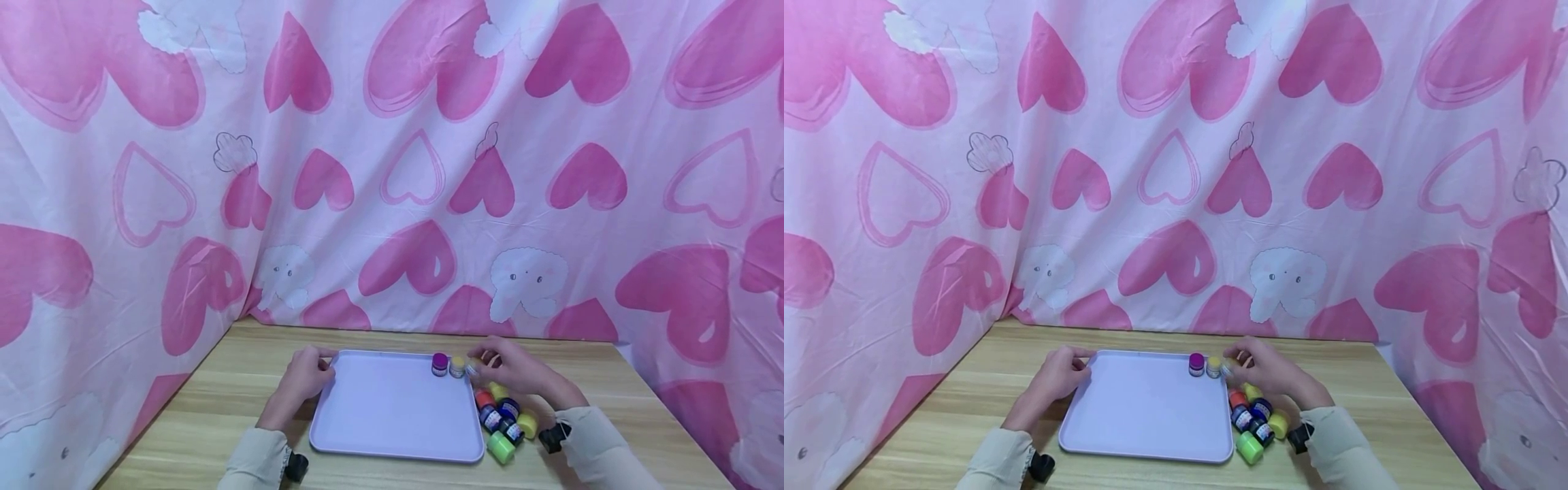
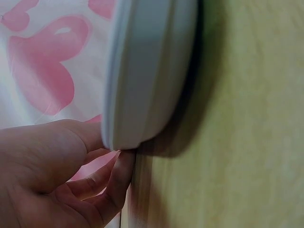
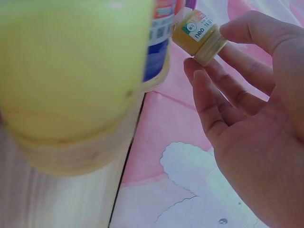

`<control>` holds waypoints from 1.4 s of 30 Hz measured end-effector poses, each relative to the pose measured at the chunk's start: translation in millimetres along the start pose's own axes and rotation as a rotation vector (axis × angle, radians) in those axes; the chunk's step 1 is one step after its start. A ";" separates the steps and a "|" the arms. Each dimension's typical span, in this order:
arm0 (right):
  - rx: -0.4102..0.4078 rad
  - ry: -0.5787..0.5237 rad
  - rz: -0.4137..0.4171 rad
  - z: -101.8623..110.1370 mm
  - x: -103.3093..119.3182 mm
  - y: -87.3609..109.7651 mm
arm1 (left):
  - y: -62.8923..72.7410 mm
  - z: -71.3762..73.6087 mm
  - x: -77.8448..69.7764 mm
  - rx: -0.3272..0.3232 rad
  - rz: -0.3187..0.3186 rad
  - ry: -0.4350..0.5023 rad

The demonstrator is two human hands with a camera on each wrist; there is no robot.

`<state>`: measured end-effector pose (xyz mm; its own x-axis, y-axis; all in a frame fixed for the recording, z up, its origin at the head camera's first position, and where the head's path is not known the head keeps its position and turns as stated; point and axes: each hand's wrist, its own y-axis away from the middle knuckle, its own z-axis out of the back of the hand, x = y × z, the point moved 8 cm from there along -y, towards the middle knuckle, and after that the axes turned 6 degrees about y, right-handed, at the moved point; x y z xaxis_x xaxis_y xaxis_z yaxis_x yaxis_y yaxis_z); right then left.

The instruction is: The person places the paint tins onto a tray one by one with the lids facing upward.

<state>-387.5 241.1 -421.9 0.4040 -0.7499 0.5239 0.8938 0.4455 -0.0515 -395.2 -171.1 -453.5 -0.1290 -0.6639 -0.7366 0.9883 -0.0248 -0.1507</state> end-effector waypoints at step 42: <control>-0.005 0.010 0.183 -16.7 76.3 -39.0 | 0.4 -2.3 4.5 0.015 0.071 -0.037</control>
<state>-388.3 158.3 -394.1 0.5615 -0.6614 0.4973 0.8063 0.5724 -0.1491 -395.6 -172.4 -458.4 -0.0553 -0.6917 -0.7201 0.9960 0.0123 -0.0884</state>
